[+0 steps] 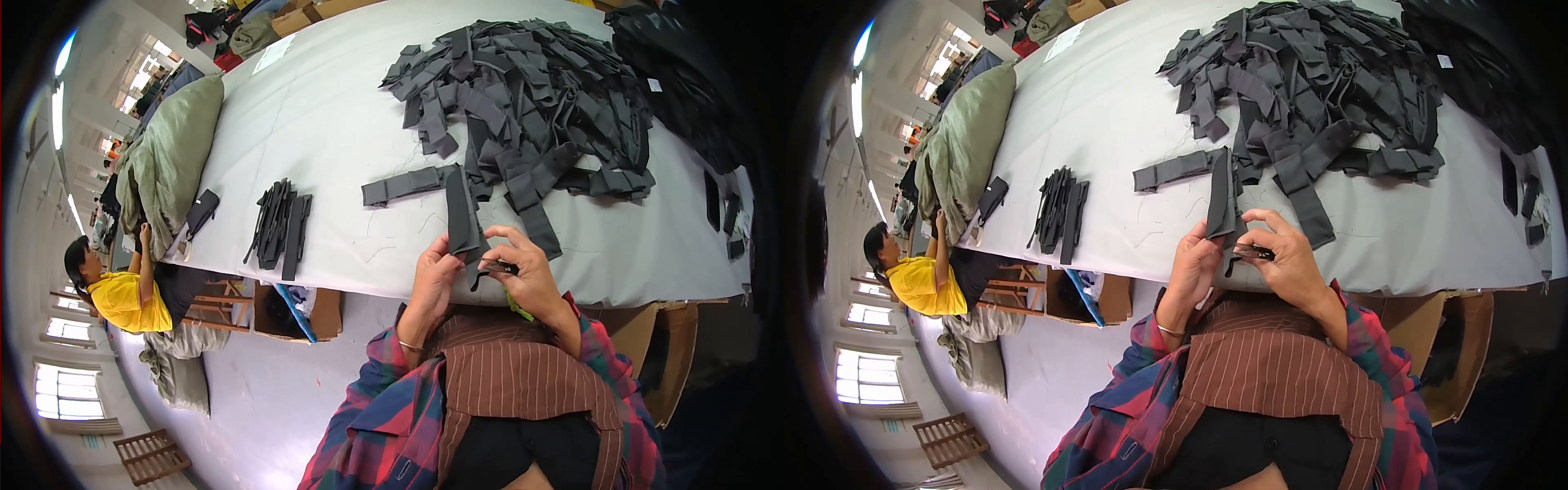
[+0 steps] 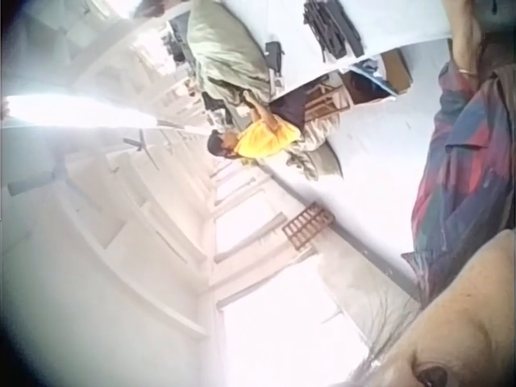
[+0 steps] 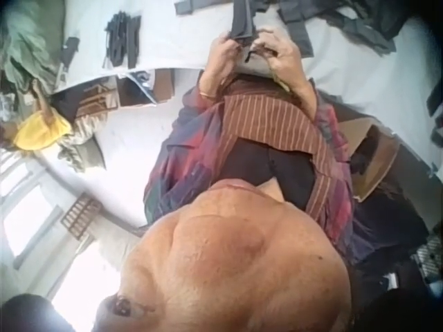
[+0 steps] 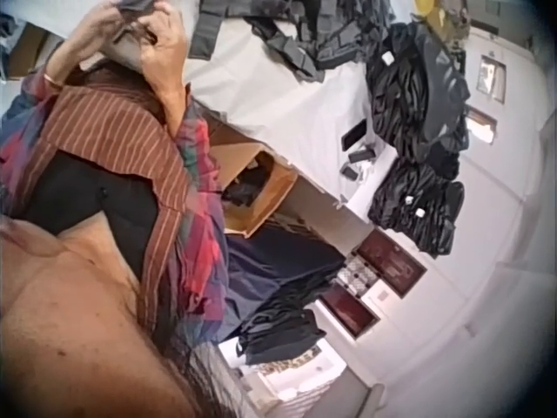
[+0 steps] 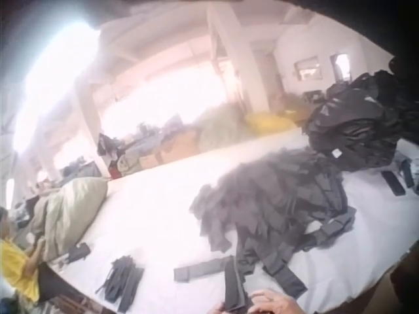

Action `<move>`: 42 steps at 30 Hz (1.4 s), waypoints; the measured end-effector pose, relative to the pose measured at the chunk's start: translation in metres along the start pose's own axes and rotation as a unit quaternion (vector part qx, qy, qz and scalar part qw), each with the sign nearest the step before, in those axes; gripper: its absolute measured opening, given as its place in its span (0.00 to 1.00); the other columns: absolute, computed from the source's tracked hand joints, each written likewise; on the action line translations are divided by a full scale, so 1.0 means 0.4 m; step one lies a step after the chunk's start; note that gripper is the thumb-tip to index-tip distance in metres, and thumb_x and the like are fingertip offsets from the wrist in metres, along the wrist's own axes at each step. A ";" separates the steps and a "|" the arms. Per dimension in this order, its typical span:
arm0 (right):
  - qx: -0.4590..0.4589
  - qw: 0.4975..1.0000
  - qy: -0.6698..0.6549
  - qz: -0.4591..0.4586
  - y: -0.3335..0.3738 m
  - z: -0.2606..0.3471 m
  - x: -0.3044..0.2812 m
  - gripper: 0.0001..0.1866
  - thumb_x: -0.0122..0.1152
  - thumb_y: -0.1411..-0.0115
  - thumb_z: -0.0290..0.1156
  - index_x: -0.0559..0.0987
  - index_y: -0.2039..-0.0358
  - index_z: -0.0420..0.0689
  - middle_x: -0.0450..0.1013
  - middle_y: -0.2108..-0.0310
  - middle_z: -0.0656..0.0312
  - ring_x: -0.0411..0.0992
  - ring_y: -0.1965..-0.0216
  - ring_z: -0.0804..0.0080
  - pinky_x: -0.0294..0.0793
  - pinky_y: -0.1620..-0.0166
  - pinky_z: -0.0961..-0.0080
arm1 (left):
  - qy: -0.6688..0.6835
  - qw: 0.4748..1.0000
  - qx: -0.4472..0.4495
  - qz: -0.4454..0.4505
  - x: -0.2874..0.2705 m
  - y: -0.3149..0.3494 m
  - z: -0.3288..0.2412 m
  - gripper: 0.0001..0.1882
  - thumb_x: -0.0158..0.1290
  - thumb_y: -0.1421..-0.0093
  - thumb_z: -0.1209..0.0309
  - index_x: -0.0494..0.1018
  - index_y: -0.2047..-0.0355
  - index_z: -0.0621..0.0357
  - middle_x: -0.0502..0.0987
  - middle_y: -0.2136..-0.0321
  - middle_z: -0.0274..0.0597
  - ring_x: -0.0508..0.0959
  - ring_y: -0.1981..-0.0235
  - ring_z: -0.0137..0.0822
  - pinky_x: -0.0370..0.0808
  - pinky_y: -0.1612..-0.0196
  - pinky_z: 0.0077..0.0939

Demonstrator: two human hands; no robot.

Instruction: Inspecting black fabric straps and trimming loose threads with a small tool.

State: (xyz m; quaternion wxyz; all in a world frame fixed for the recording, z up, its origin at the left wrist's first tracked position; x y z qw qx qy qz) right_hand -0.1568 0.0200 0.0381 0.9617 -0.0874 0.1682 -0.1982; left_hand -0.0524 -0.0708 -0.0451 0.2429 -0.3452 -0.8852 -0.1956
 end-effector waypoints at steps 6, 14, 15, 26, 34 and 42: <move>-0.018 1.000 0.017 0.017 0.009 -0.012 0.003 0.07 0.62 0.54 0.16 0.76 0.73 0.39 0.70 0.55 0.58 0.74 0.66 0.68 0.72 0.63 0.77 | 0.092 0.986 -0.043 0.128 0.046 0.009 -0.050 0.24 0.49 0.43 0.69 0.63 0.46 0.63 0.73 0.54 0.41 0.73 0.54 0.32 0.68 0.50 0.28; -0.048 0.998 0.023 0.036 0.018 0.029 0.011 0.07 0.64 0.52 0.19 0.78 0.72 0.42 0.71 0.59 0.58 0.73 0.69 0.66 0.71 0.67 0.76 | 0.010 0.994 -0.084 0.076 0.020 0.018 -0.003 0.15 0.54 0.41 0.65 0.71 0.56 0.60 0.77 0.62 0.37 0.76 0.63 0.26 0.72 0.57 0.25; -0.058 0.997 0.027 0.039 0.018 0.035 0.011 0.07 0.64 0.52 0.19 0.78 0.71 0.43 0.71 0.59 0.59 0.73 0.69 0.66 0.71 0.67 0.77 | -0.005 0.995 -0.070 0.067 0.018 0.015 -0.010 0.14 0.53 0.40 0.67 0.72 0.57 0.61 0.77 0.63 0.37 0.76 0.63 0.26 0.72 0.57 0.25; -0.143 0.979 0.091 0.113 0.004 0.127 0.039 0.09 0.65 0.52 0.23 0.81 0.68 0.46 0.73 0.68 0.61 0.73 0.70 0.68 0.71 0.66 0.76 | -0.028 0.998 0.055 0.001 -0.017 0.045 -0.109 0.07 0.54 0.42 0.74 0.76 0.64 0.64 0.78 0.65 0.39 0.76 0.63 0.28 0.71 0.56 0.23; -0.290 0.954 0.072 0.026 -0.220 0.578 -0.098 0.11 0.54 0.40 0.29 0.78 0.58 0.42 0.78 0.69 0.65 0.70 0.74 0.83 0.71 0.69 0.83 | 0.048 0.990 0.132 -0.026 -0.027 0.096 -0.236 0.06 0.54 0.42 0.77 0.74 0.64 0.64 0.78 0.68 0.40 0.77 0.69 0.29 0.74 0.64 0.23; -0.274 0.942 0.188 0.041 -0.099 0.323 -0.014 0.20 0.65 0.55 0.19 0.78 0.58 0.47 0.73 0.75 0.61 0.69 0.77 0.71 0.70 0.70 0.77 | 0.025 0.991 0.122 -0.040 -0.051 0.072 -0.248 0.10 0.54 0.43 0.78 0.71 0.60 0.63 0.78 0.68 0.39 0.77 0.73 0.27 0.73 0.74 0.17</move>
Point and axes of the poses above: each hand's wrist, its own y-axis away from the middle knuckle, its own x-axis out of the palm, z = x × y, the point moved 8 cm from there along -y, towards the middle knuckle
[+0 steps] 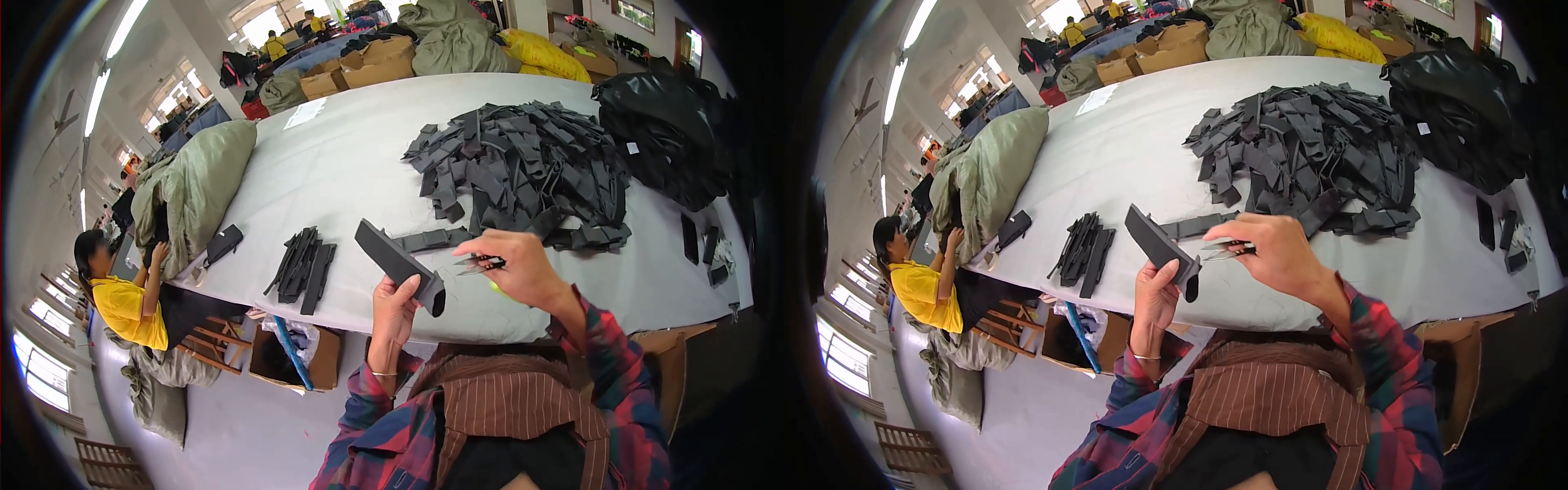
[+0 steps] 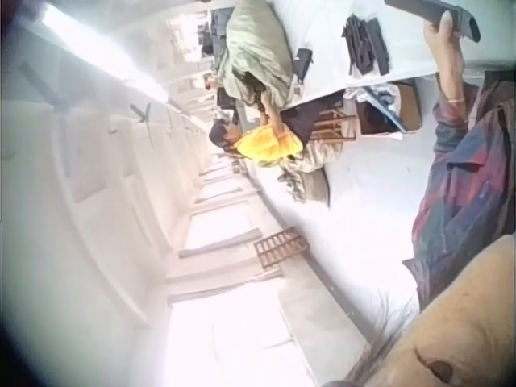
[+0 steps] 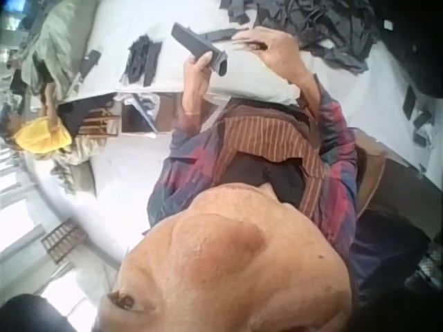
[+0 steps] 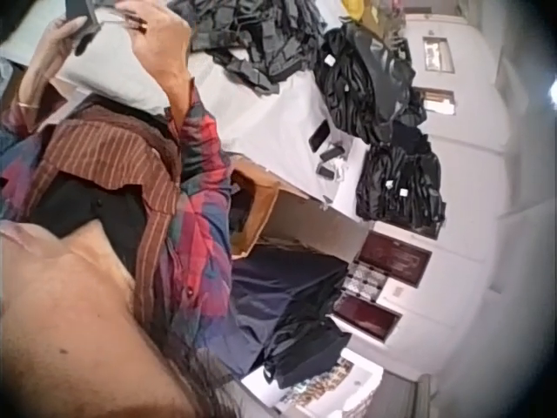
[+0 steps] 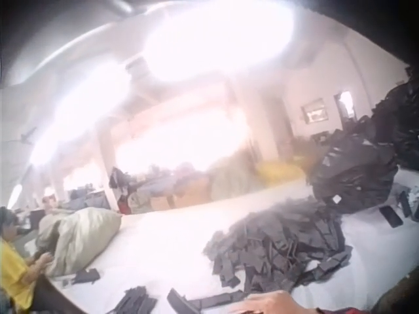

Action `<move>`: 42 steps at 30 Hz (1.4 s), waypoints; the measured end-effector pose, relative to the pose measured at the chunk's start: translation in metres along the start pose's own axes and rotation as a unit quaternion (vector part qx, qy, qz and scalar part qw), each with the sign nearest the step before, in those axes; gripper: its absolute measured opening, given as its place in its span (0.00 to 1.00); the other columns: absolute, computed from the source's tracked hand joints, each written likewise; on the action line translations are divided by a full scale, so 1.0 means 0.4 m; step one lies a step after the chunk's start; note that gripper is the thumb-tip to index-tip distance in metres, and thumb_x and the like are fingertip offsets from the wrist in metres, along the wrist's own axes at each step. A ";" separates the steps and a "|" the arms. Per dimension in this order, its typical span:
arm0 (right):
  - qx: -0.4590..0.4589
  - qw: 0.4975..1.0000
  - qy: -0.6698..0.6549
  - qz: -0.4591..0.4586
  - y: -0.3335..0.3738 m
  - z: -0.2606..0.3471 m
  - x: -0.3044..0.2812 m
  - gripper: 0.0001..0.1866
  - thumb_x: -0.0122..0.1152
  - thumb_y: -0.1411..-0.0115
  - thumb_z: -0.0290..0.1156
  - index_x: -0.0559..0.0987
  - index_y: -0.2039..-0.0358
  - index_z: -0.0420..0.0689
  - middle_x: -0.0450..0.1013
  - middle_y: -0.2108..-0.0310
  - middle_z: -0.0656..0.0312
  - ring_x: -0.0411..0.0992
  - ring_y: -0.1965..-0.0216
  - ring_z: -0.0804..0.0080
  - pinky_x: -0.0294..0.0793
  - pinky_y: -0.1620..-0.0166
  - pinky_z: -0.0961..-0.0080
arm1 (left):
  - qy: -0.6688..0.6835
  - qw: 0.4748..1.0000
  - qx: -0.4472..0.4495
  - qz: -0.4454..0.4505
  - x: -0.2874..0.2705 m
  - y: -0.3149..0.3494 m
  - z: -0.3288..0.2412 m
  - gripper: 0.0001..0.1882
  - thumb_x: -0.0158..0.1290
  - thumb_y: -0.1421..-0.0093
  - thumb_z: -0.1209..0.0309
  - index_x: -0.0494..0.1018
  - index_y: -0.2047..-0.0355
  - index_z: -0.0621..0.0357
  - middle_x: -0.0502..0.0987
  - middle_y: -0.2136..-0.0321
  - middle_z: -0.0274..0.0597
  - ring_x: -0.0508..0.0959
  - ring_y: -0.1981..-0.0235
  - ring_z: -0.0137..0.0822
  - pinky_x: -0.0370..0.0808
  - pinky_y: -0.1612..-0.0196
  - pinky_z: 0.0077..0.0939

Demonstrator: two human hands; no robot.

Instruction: Inspecting black fabric straps and trimming loose threads with a small tool.

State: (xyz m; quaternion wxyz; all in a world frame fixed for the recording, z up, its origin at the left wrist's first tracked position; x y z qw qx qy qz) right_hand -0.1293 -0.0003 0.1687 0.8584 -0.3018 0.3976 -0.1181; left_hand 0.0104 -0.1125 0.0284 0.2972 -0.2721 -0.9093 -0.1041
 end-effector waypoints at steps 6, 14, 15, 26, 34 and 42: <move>0.156 0.985 -0.070 -0.001 0.062 -0.070 0.050 0.22 0.67 0.55 0.25 0.78 0.56 0.51 0.71 0.70 0.63 0.70 0.69 0.71 0.71 0.63 0.75 | 0.027 0.999 -0.029 0.026 0.030 -0.008 0.022 0.11 0.52 0.42 0.79 0.70 0.58 0.63 0.76 0.63 0.42 0.78 0.63 0.32 0.76 0.59 0.27; 0.233 0.944 -0.230 -0.031 0.136 -0.165 0.129 0.08 0.66 0.52 0.25 0.78 0.71 0.38 0.69 0.73 0.64 0.68 0.70 0.77 0.66 0.66 0.81 | -0.008 0.995 -0.076 0.068 0.076 0.003 0.105 0.10 0.53 0.42 0.78 0.70 0.60 0.61 0.76 0.64 0.39 0.77 0.65 0.28 0.75 0.61 0.22; 0.242 0.941 -0.234 -0.032 0.139 -0.173 0.128 0.08 0.66 0.52 0.25 0.78 0.71 0.37 0.69 0.75 0.64 0.67 0.72 0.78 0.66 0.67 0.81 | -0.008 0.995 -0.065 0.075 0.087 0.002 0.102 0.10 0.53 0.42 0.77 0.70 0.59 0.61 0.76 0.64 0.39 0.77 0.65 0.28 0.75 0.61 0.22; 0.282 0.885 -0.365 -0.064 0.186 -0.148 0.149 0.14 0.62 0.50 0.22 0.77 0.60 0.43 0.67 0.79 0.71 0.61 0.77 0.86 0.61 0.72 0.86 | 0.007 0.990 -0.084 0.115 0.124 0.090 0.081 0.19 0.54 0.43 0.72 0.66 0.52 0.63 0.74 0.60 0.41 0.75 0.59 0.32 0.74 0.58 0.28; 0.251 0.917 -0.304 -0.062 0.157 -0.127 0.133 0.14 0.62 0.47 0.26 0.76 0.58 0.45 0.64 0.80 0.70 0.60 0.77 0.85 0.63 0.72 0.84 | -0.067 0.997 -0.027 -0.014 0.099 0.073 0.052 0.11 0.56 0.44 0.72 0.71 0.61 0.62 0.76 0.69 0.35 0.74 0.72 0.24 0.70 0.72 0.18; 0.188 0.967 -0.170 0.001 0.134 -0.137 0.092 0.15 0.61 0.47 0.27 0.76 0.57 0.43 0.75 0.64 0.61 0.71 0.66 0.74 0.69 0.60 0.78 | -0.031 0.997 -0.008 -0.075 0.030 0.026 0.028 0.09 0.56 0.43 0.72 0.71 0.63 0.62 0.76 0.70 0.37 0.76 0.73 0.27 0.72 0.71 0.20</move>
Point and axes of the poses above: each hand's wrist, its own y-axis away from the middle knuckle, its own x-axis out of the palm, z = x × y, the point moved 8 cm from there along -y, towards the middle knuckle
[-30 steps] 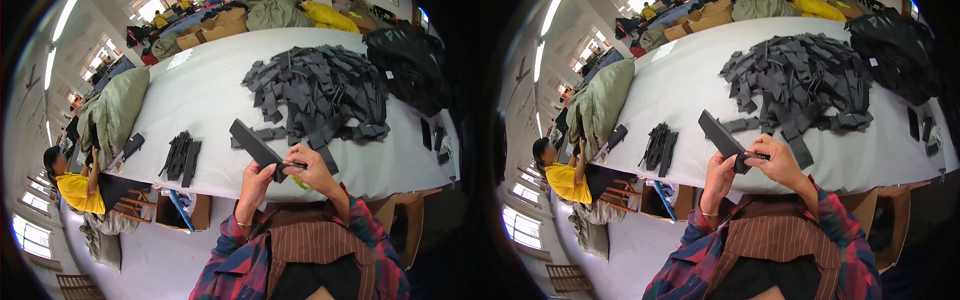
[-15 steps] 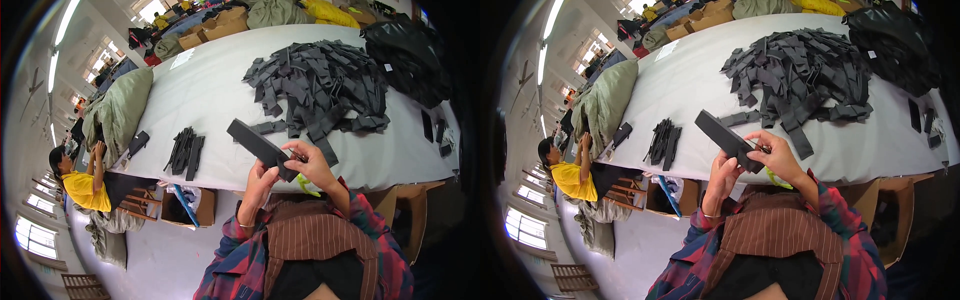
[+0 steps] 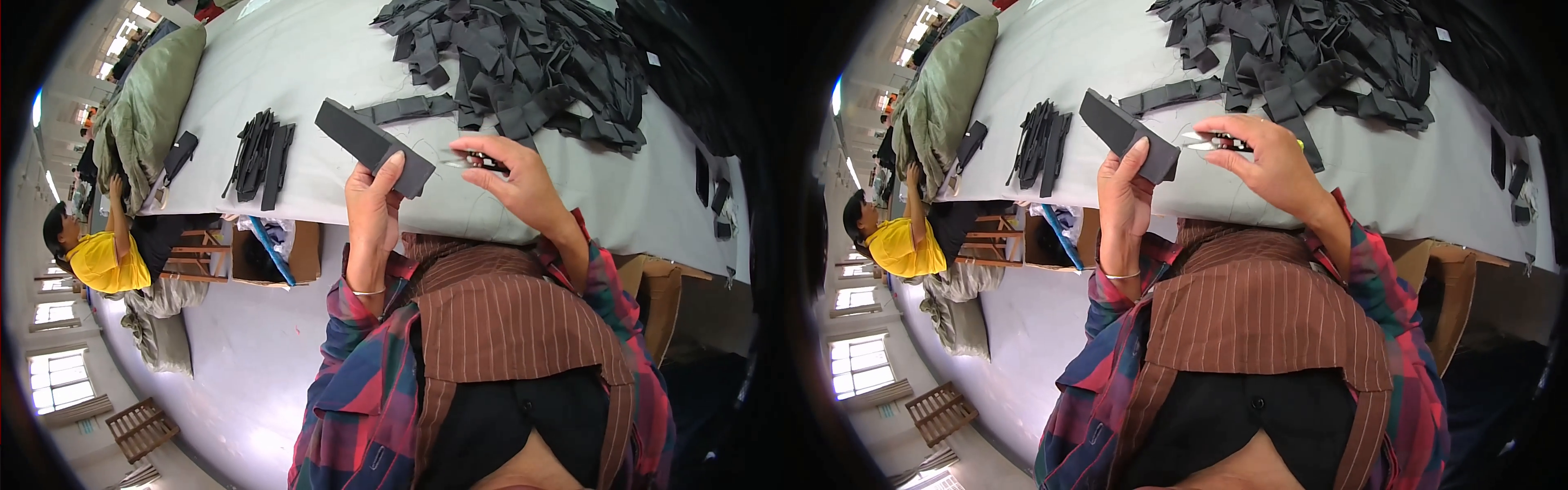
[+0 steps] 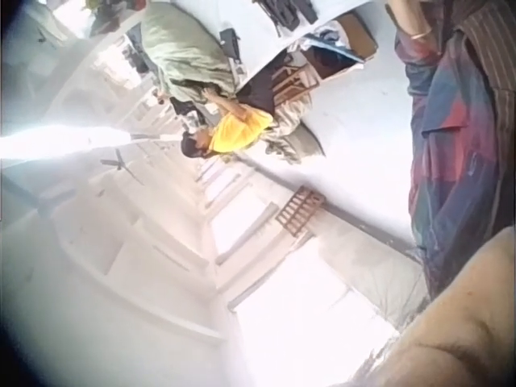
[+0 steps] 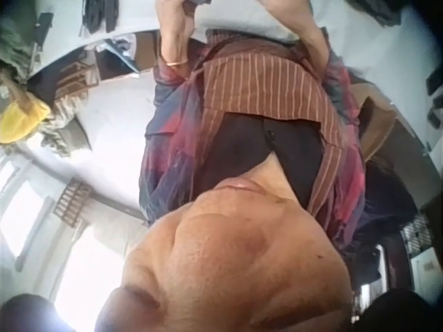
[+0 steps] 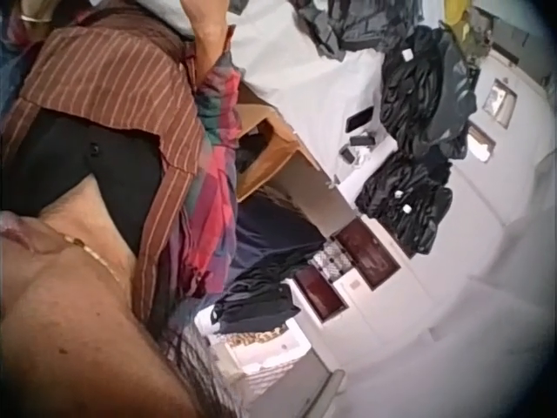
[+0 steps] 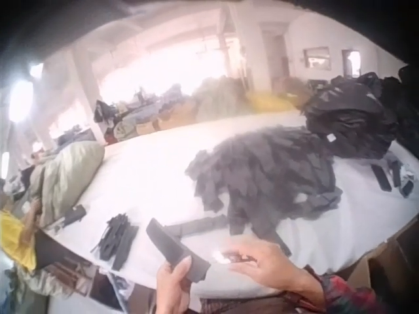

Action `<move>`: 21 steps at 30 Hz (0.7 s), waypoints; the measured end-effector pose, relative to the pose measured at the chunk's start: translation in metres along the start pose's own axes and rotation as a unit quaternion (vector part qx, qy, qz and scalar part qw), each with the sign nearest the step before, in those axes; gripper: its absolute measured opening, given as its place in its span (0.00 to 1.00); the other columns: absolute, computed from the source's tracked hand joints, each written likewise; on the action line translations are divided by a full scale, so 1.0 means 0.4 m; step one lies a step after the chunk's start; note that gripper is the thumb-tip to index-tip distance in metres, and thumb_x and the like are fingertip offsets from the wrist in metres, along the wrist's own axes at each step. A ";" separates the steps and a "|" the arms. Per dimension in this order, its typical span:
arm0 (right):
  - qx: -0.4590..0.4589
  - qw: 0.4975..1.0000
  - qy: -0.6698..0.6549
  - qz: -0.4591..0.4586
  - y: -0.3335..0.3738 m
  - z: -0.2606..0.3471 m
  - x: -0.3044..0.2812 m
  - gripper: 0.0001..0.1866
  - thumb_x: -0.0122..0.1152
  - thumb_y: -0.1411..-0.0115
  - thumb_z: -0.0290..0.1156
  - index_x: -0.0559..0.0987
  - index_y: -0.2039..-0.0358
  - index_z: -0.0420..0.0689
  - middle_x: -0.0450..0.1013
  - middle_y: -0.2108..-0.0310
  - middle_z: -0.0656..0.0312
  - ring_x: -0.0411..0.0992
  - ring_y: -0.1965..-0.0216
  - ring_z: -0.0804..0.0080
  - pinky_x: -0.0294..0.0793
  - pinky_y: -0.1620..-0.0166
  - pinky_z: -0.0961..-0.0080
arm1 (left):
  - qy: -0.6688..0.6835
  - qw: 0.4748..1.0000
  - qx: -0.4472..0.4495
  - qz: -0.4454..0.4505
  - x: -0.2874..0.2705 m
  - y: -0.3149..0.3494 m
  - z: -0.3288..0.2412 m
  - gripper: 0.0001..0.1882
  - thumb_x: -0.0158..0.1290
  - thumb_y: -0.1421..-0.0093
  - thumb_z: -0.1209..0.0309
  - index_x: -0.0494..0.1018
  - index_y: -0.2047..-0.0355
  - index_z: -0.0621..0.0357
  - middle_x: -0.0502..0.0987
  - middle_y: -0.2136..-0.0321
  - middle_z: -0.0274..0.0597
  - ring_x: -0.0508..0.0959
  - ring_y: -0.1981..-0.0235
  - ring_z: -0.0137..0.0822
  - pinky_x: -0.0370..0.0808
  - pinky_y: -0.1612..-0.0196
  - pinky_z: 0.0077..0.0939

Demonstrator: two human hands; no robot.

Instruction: Inspecting black fabric straps and trimming loose threads with a small tool.

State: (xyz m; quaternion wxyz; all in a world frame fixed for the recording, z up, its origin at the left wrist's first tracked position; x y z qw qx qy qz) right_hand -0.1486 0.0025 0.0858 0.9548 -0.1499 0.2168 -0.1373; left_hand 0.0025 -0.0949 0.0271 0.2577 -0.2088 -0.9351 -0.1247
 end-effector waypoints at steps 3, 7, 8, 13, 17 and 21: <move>-0.014 0.997 0.067 0.029 0.005 0.010 0.021 0.15 0.61 0.48 0.25 0.78 0.58 0.44 0.75 0.65 0.61 0.71 0.66 0.70 0.67 0.58 0.75 | -0.020 1.000 -0.007 -0.004 -0.008 0.004 0.002 0.09 0.52 0.41 0.72 0.70 0.61 0.64 0.76 0.67 0.40 0.78 0.67 0.30 0.76 0.63 0.25; -0.081 0.985 0.152 0.010 0.007 0.028 0.036 0.14 0.65 0.51 0.27 0.79 0.61 0.48 0.74 0.71 0.67 0.67 0.72 0.72 0.60 0.64 0.76 | -0.019 1.000 -0.020 0.010 -0.008 -0.004 0.012 0.08 0.53 0.41 0.72 0.70 0.63 0.63 0.76 0.69 0.40 0.78 0.69 0.30 0.76 0.65 0.24; -0.101 0.981 0.167 -0.001 0.007 0.035 0.043 0.14 0.66 0.53 0.28 0.80 0.63 0.49 0.73 0.73 0.69 0.65 0.74 0.72 0.57 0.66 0.76 | -0.037 0.999 -0.021 0.010 -0.018 -0.002 0.017 0.08 0.53 0.41 0.72 0.71 0.64 0.63 0.76 0.69 0.39 0.78 0.70 0.29 0.75 0.67 0.23; -0.129 0.972 0.194 -0.011 0.003 0.035 0.061 0.11 0.66 0.53 0.30 0.80 0.67 0.50 0.72 0.76 0.71 0.63 0.76 0.72 0.54 0.68 0.74 | -0.062 0.997 -0.035 0.006 -0.016 -0.014 0.038 0.08 0.53 0.41 0.70 0.71 0.64 0.62 0.76 0.72 0.37 0.76 0.73 0.26 0.70 0.74 0.18; -0.160 0.964 0.214 -0.012 0.017 0.035 0.075 0.09 0.66 0.54 0.32 0.79 0.70 0.51 0.73 0.77 0.72 0.64 0.77 0.72 0.54 0.69 0.74 | -0.046 0.997 -0.055 0.015 -0.024 -0.007 0.061 0.09 0.55 0.42 0.70 0.71 0.65 0.62 0.77 0.73 0.37 0.74 0.77 0.25 0.67 0.77 0.17; -0.124 0.972 0.197 -0.018 0.012 0.021 0.053 0.09 0.66 0.54 0.31 0.79 0.70 0.50 0.72 0.76 0.71 0.66 0.76 0.71 0.56 0.68 0.75 | -0.037 0.996 -0.078 0.024 -0.037 -0.004 0.073 0.09 0.54 0.41 0.68 0.72 0.66 0.61 0.77 0.73 0.37 0.75 0.77 0.25 0.67 0.77 0.17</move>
Point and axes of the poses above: each hand's wrist, its own y-axis away from the middle knuckle, its own x-axis out of the palm, z = x × y, the point moved 8 cm from there along -y, towards the middle knuckle
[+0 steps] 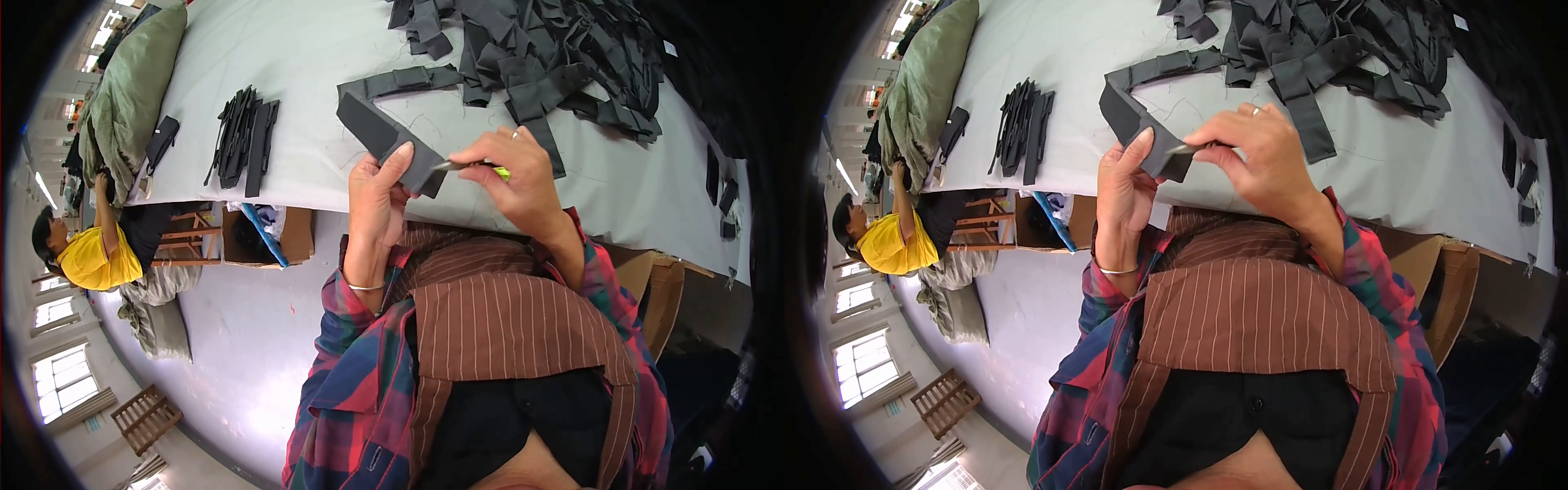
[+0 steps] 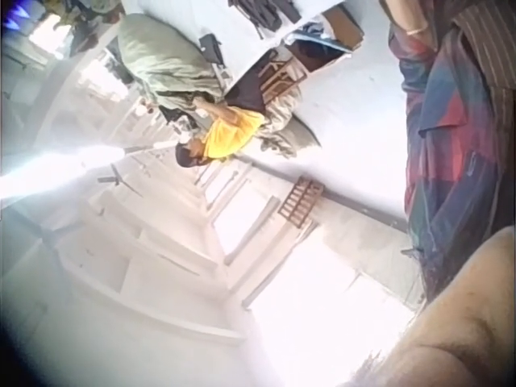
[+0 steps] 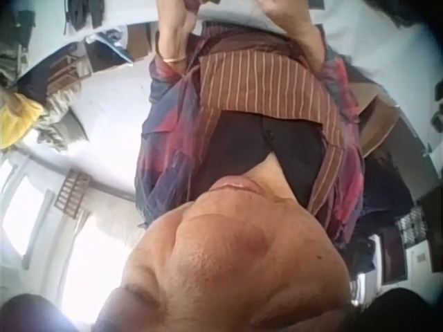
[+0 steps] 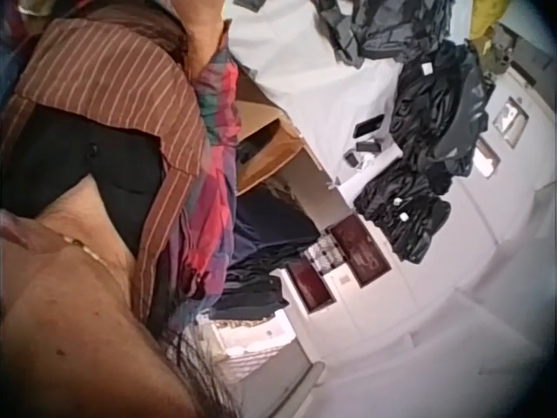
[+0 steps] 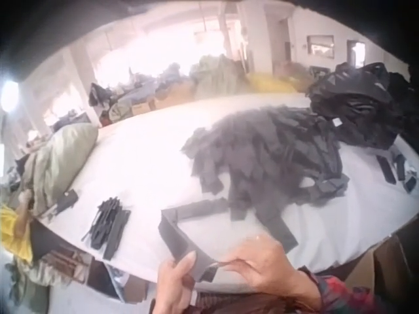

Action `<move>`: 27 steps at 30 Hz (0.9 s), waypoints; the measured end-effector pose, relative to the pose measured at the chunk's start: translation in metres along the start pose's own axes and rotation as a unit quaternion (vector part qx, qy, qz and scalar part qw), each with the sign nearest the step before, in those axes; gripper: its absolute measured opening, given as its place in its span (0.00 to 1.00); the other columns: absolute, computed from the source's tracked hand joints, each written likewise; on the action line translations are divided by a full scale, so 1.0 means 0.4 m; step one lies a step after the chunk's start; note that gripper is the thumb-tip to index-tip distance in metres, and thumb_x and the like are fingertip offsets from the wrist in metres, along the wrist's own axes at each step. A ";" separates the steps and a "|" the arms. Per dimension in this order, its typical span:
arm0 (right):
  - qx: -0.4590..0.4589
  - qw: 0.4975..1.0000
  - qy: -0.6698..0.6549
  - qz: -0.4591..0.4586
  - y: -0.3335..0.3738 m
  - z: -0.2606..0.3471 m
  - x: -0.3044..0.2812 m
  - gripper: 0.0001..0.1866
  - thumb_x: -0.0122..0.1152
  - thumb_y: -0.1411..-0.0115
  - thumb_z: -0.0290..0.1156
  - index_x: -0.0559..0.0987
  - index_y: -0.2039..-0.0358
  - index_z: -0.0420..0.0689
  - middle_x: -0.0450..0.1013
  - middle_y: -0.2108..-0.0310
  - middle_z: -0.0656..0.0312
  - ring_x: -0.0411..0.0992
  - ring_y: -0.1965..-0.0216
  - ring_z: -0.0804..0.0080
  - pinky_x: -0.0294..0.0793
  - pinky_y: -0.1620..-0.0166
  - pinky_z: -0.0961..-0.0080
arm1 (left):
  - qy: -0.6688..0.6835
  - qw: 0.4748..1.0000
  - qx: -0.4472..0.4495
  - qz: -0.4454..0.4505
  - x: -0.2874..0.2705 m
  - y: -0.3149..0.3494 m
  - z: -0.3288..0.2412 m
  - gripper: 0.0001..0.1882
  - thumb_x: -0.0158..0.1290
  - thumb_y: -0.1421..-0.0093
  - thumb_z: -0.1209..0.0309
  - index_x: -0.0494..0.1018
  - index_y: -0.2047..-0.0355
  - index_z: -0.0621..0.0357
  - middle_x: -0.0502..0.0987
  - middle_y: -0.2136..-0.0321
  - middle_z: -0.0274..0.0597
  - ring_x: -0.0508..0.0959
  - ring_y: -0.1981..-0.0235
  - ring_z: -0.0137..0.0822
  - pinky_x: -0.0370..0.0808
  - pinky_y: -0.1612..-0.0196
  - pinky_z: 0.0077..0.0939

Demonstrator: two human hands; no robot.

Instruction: Inspecting black fabric straps and trimming loose threads with a small tool.

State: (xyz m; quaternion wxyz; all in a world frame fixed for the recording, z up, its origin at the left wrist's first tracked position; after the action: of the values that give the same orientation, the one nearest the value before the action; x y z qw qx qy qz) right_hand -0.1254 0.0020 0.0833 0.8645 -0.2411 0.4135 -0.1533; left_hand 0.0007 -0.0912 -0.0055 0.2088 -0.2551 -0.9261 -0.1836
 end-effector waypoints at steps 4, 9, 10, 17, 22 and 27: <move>0.078 0.989 -0.124 -0.009 -0.010 -0.012 -0.009 0.10 0.65 0.55 0.24 0.80 0.69 0.48 0.71 0.74 0.66 0.67 0.75 0.70 0.63 0.68 0.75 | 0.007 1.000 0.001 0.004 0.007 0.000 -0.002 0.09 0.54 0.41 0.67 0.72 0.66 0.60 0.77 0.73 0.36 0.75 0.77 0.25 0.68 0.76 0.17; 0.027 0.990 -0.141 0.001 -0.018 -0.006 -0.002 0.14 0.58 0.58 0.15 0.79 0.70 0.47 0.68 0.78 0.64 0.69 0.77 0.71 0.67 0.73 0.78 | 0.007 0.999 -0.029 0.034 0.084 0.029 0.005 0.13 0.51 0.38 0.61 0.71 0.68 0.60 0.76 0.75 0.38 0.76 0.78 0.28 0.69 0.78 0.19; 0.022 0.990 -0.140 0.000 -0.022 -0.009 -0.011 0.14 0.58 0.58 0.15 0.79 0.70 0.47 0.68 0.78 0.64 0.69 0.77 0.71 0.67 0.73 0.78 | 0.007 0.999 -0.024 0.036 0.087 0.034 -0.011 0.13 0.51 0.38 0.61 0.71 0.68 0.60 0.76 0.75 0.38 0.76 0.78 0.28 0.69 0.78 0.19; 0.215 0.908 -0.358 -0.028 -0.032 -0.116 -0.050 0.06 0.60 0.44 0.26 0.77 0.69 0.36 0.69 0.79 0.73 0.63 0.74 0.88 0.62 0.71 0.89 | -0.463 0.870 0.160 0.057 0.087 0.042 -0.192 0.25 0.41 0.34 0.55 0.74 0.74 0.65 0.76 0.76 0.45 0.74 0.76 0.28 0.69 0.70 0.20; 0.279 0.861 -0.424 -0.033 -0.012 -0.133 -0.008 0.05 0.57 0.42 0.26 0.77 0.69 0.37 0.67 0.81 0.72 0.62 0.77 0.89 0.62 0.75 0.86 | -0.220 0.946 0.129 0.202 0.243 0.012 -0.078 0.23 0.45 0.35 0.61 0.62 0.46 0.62 0.74 0.57 0.45 0.77 0.64 0.32 0.74 0.60 0.23; 0.232 0.947 -0.216 -0.059 0.003 -0.194 -0.054 0.07 0.58 0.46 0.23 0.78 0.66 0.40 0.73 0.78 0.63 0.68 0.77 0.82 0.67 0.74 0.81 | -0.036 0.984 -0.028 0.170 0.213 -0.034 0.027 0.17 0.41 0.34 0.64 0.62 0.50 0.64 0.75 0.60 0.54 0.79 0.70 0.39 0.78 0.67 0.26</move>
State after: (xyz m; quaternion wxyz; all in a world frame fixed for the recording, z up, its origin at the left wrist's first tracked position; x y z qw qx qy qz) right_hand -0.1999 -0.0098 0.0544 0.9546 -0.0850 0.1552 -0.2398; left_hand -0.0765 -0.0637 0.0231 0.1962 -0.4210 -0.8707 -0.1616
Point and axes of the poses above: each hand's wrist, its own y-axis away from the middle knuckle, its own x-axis out of the palm, z = x × y, the point moved 8 cm from there along -y, towards the middle knuckle
